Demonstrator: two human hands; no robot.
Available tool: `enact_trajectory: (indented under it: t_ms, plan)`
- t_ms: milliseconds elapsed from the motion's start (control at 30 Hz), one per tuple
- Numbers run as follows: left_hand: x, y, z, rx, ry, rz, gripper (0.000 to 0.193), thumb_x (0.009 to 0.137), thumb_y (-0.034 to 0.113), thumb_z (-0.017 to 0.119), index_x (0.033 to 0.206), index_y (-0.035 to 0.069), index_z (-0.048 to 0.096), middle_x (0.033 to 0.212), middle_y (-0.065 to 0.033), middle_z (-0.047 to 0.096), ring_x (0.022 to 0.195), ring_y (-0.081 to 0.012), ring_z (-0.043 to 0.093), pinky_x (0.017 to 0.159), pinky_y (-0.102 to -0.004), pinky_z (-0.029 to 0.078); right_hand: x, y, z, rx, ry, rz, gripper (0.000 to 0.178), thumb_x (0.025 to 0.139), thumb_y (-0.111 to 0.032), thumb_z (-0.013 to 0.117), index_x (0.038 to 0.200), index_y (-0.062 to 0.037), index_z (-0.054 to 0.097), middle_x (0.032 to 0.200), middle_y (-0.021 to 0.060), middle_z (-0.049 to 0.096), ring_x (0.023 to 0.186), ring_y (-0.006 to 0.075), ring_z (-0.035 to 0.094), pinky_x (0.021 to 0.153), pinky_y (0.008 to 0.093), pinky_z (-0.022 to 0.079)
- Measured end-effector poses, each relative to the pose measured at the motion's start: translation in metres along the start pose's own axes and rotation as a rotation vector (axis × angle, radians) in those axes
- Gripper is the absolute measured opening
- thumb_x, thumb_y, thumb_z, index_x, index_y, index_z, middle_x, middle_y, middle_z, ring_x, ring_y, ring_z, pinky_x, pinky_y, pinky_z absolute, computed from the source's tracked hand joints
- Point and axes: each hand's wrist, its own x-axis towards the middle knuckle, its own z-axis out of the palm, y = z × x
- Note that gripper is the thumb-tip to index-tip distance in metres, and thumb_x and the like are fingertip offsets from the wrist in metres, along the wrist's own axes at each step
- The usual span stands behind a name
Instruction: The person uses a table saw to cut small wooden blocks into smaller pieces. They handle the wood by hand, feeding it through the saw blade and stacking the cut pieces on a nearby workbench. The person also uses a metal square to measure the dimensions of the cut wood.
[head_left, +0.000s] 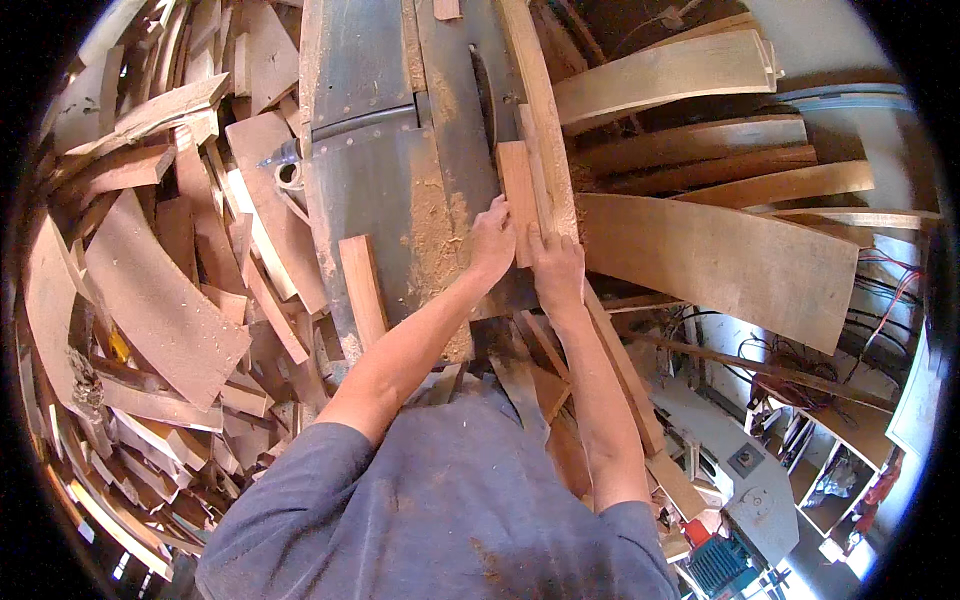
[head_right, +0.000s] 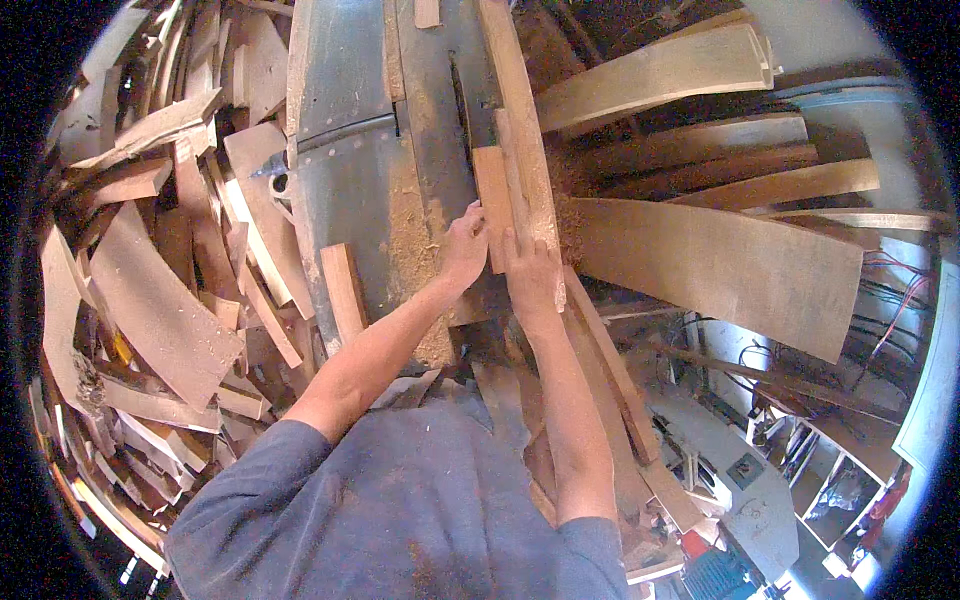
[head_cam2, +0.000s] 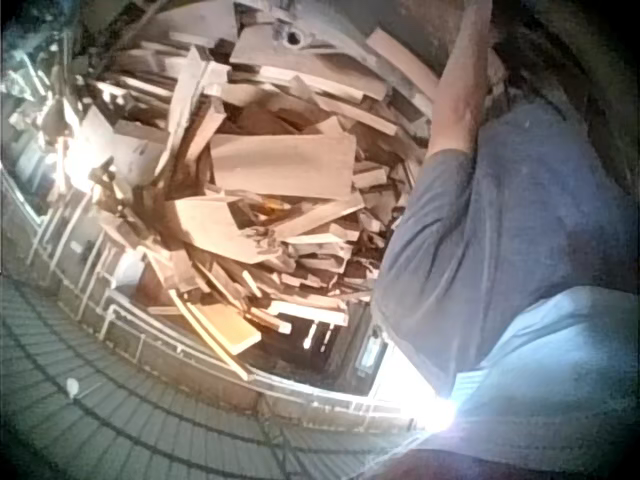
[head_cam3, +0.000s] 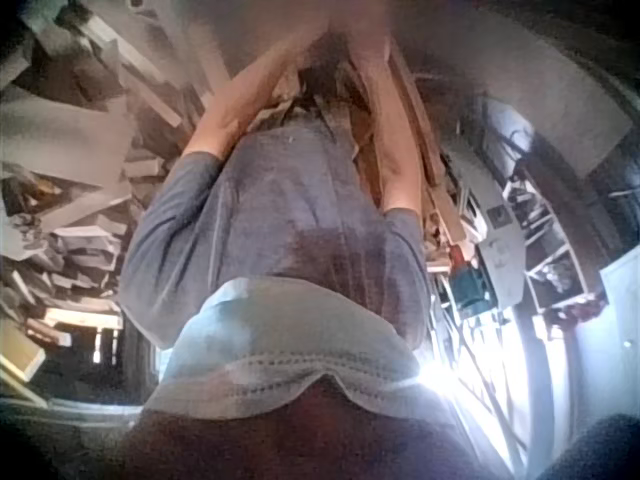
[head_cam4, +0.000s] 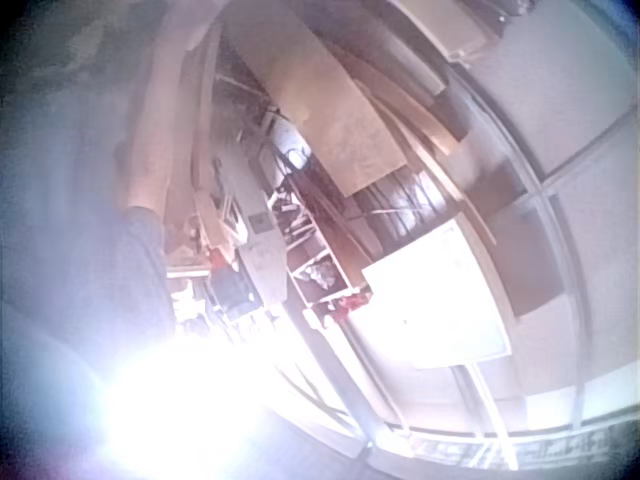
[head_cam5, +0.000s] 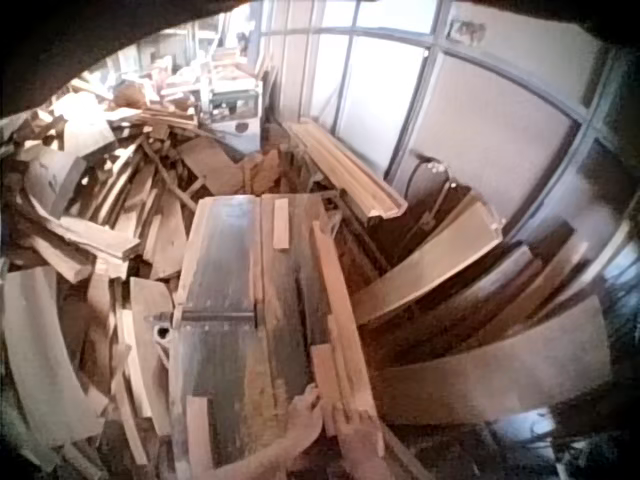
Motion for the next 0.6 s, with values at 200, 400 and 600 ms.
enact_trajectory:
  t_ms: [200, 400, 600]
  plan:
    - [-0.012, -0.014, -0.023, -0.07, -0.021, -0.022, 0.029, 0.092, 0.008, 0.062, 0.12, 0.003, 0.066, 0.121, -0.0211, 0.069, 0.107, -0.0419, 0.063, 0.093, -0.0469, 0.052, 0.02, 0.006, 0.005, 0.0, 0.039, -0.042, 0.046, 0.085, -0.01, 0.064, 0.131, -0.01, 0.063, 0.101, 0.0092, 0.065, 0.096, 0.0285, 0.063, 0.081, 0.0431, 0.052]
    - [-0.08, -0.011, -0.149, 0.251, 0.196, 0.094, 0.024, 0.092, 0.009, 0.064, 0.115, 0.001, 0.067, 0.12, -0.018, 0.07, 0.107, -0.0363, 0.065, 0.094, -0.0445, 0.052, 0.048, 0.017, 0.015, 0.059, 0.032, -0.057, 0.051, 0.081, -0.009, 0.068, 0.132, -0.0113, 0.062, 0.101, 0.0091, 0.064, 0.097, 0.0294, 0.063, 0.08, 0.0435, 0.051]
    - [-0.142, -0.044, -0.238, 0.292, 0.427, -0.14, 0.031, 0.092, 0.007, 0.065, 0.122, -0.001, 0.067, 0.124, -0.0179, 0.069, 0.112, -0.0325, 0.065, 0.096, -0.041, 0.05, 0.073, 0.018, 0.02, 0.005, 0.045, -0.094, 0.06, 0.073, -0.01, 0.077, 0.132, -0.0114, 0.062, 0.097, 0.0091, 0.064, 0.095, 0.0293, 0.063, 0.078, 0.0427, 0.051]
